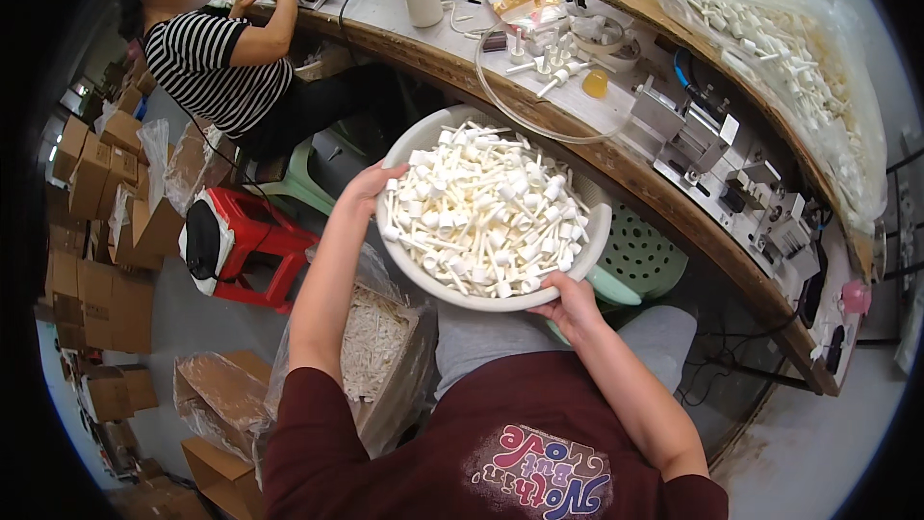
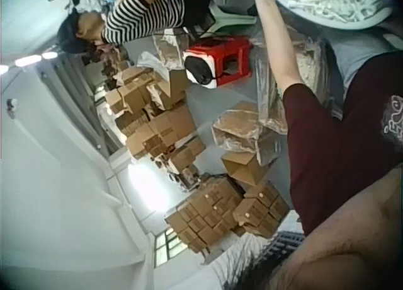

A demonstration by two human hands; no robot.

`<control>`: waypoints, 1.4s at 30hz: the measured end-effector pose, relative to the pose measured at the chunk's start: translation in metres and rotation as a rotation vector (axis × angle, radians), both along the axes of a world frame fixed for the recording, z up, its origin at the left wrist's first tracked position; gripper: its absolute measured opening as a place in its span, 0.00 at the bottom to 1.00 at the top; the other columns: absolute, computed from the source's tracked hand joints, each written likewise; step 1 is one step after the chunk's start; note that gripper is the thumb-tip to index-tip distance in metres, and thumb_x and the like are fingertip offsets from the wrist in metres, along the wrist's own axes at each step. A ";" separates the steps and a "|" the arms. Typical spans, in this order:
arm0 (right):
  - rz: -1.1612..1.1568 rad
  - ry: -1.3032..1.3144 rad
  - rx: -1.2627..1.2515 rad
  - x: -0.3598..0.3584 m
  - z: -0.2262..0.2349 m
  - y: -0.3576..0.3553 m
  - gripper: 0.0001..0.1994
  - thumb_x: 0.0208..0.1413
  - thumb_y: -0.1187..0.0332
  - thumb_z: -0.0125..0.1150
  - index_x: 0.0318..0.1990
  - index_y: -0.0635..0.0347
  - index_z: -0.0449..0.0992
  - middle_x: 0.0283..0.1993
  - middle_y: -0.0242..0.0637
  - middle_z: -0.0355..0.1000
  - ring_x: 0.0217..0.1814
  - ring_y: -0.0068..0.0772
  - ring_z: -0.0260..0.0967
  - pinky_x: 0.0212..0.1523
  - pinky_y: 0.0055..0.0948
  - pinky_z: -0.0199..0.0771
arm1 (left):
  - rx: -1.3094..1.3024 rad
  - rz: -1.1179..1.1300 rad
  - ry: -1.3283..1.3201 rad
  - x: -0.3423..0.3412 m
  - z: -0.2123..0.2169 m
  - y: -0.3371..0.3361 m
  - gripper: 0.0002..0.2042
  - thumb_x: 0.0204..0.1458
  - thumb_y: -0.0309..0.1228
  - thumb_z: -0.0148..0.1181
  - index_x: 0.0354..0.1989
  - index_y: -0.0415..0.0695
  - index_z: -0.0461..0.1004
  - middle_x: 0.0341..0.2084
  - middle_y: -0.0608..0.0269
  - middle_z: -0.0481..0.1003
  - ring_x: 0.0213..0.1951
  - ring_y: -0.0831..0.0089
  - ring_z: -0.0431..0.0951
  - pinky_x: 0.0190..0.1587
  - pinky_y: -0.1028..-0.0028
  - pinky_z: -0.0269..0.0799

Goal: The recorder is using a specialized machine to assemble small white plastic components.

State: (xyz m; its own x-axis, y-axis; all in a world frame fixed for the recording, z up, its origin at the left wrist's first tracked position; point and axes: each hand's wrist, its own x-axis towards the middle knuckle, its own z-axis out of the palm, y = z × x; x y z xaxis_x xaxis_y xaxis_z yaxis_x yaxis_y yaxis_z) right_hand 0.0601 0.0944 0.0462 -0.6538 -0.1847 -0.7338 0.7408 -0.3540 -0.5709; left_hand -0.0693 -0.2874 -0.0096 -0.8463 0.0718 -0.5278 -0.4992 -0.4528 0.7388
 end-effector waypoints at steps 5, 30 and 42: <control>0.075 -0.038 -0.044 0.012 0.026 -0.023 0.21 0.53 0.76 0.54 0.55 0.76 0.65 0.47 0.51 0.74 0.40 0.45 0.80 0.37 0.42 0.88 | -0.002 0.035 -0.048 0.040 0.032 -0.035 0.21 0.61 0.22 0.56 0.63 0.38 0.65 0.53 0.49 0.76 0.51 0.59 0.80 0.54 0.58 0.78; 1.310 0.032 -0.001 0.059 0.004 -0.168 0.21 0.51 0.67 0.57 0.45 0.81 0.72 0.30 0.56 0.78 0.21 0.42 0.79 0.18 0.31 0.81 | 0.206 1.101 -0.425 0.548 0.015 -0.015 0.20 0.67 0.29 0.46 0.65 0.33 0.61 0.58 0.44 0.72 0.56 0.54 0.77 0.59 0.54 0.75; 1.092 -0.295 0.055 0.077 -0.092 -0.192 0.28 0.52 0.72 0.56 0.58 0.85 0.60 0.40 0.65 0.75 0.26 0.58 0.79 0.23 0.42 0.85 | -1.390 0.102 -0.077 0.425 0.006 0.140 0.20 0.54 0.34 0.60 0.55 0.43 0.74 0.44 0.46 0.78 0.44 0.51 0.80 0.47 0.59 0.75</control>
State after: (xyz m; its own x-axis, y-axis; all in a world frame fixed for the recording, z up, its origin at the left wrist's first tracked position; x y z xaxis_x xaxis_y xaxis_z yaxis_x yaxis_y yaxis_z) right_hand 0.1374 -0.0978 -0.0459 0.0375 -0.5133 -0.8574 0.7464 0.5849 -0.3176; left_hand 0.3560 -0.1477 -0.0033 -0.7819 -0.6025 -0.1602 -0.5685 0.5835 0.5800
